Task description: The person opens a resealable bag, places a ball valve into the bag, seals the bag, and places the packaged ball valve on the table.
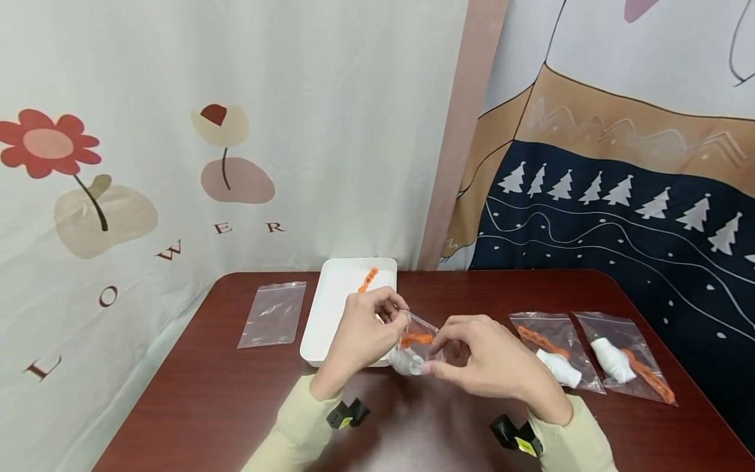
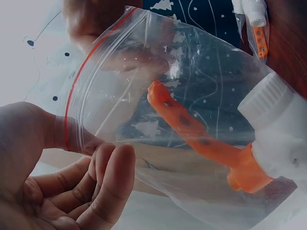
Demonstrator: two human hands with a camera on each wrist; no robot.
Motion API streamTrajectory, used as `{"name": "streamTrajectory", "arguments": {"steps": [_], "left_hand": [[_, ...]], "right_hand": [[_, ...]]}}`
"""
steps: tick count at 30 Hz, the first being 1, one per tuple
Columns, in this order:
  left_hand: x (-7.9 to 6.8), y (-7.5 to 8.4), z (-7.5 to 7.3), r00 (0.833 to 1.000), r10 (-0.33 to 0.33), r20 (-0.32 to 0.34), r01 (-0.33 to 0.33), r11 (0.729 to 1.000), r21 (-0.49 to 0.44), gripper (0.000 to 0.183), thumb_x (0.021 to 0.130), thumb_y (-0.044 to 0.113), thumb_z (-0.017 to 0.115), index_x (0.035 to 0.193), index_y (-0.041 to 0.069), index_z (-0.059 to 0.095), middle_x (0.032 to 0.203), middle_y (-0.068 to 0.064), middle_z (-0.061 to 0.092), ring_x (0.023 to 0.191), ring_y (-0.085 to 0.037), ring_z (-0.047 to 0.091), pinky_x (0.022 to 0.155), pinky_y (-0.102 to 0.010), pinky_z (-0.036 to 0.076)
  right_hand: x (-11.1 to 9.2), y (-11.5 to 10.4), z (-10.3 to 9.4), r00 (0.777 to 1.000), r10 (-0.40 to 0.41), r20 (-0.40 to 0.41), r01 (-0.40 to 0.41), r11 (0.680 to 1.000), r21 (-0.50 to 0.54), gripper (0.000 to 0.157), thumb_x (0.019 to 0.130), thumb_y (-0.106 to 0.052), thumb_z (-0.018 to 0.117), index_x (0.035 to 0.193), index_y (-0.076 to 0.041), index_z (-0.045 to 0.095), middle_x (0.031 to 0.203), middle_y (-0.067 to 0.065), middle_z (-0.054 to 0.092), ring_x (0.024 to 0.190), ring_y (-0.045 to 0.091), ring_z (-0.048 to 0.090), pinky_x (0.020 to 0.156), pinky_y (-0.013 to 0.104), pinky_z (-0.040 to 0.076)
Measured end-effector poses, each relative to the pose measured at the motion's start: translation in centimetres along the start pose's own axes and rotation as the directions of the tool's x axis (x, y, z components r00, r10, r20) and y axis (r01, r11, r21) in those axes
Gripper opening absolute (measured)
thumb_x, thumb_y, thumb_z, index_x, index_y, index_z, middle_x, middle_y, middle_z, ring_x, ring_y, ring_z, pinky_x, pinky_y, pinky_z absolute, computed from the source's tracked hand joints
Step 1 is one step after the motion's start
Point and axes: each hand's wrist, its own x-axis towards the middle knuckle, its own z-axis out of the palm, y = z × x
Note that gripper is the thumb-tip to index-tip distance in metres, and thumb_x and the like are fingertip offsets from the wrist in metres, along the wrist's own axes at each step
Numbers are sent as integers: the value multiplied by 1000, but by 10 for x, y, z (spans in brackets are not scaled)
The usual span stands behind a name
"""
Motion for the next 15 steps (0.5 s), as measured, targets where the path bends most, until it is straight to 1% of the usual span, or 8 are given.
{"name": "streamTrajectory", "arguments": {"steps": [2,5,8,13,15], "left_hand": [[0,-1,-1,1000,-10,-3,10,1000,-1,19,82,2,64,79,20,71,61,10,61,58,-8,58,55,-22,47],[1,-2,-3,1000,-21,-2,21,1000,-8,20,82,1,64,78,20,71,63,9,61,58,-8,58,56,-22,46],[3,-3,-5,1000,-24,2,25,1000,-14,20,82,2,63,78,19,71,64,7,62,58,-9,58,56,-22,46],[5,-4,-7,999,-37,21,37,999,-22,18,83,3,63,78,19,71,64,6,63,58,-9,60,56,-22,47],[5,-5,-8,999,-37,21,37,999,-15,18,83,3,63,77,19,70,65,7,63,60,-10,60,58,-22,48]], "right_hand": [[1,0,1,1000,-21,5,21,1000,1,10,89,-39,80,85,-31,77,80,-22,64,67,-2,56,61,19,49],[1,0,0,999,-40,-13,40,999,-26,14,88,-27,81,77,-30,74,76,-22,62,66,-3,55,60,19,47],[2,1,-1,999,-33,-22,32,999,-36,15,88,-20,81,79,-30,74,75,-22,63,66,-1,55,60,19,47],[1,2,1,999,-38,14,39,998,-40,12,87,-17,81,85,-28,78,79,-19,66,69,-2,57,61,19,48],[1,3,1,999,-46,6,47,997,-63,11,88,-16,80,84,-26,78,79,-19,65,70,-1,58,63,19,48]]}}
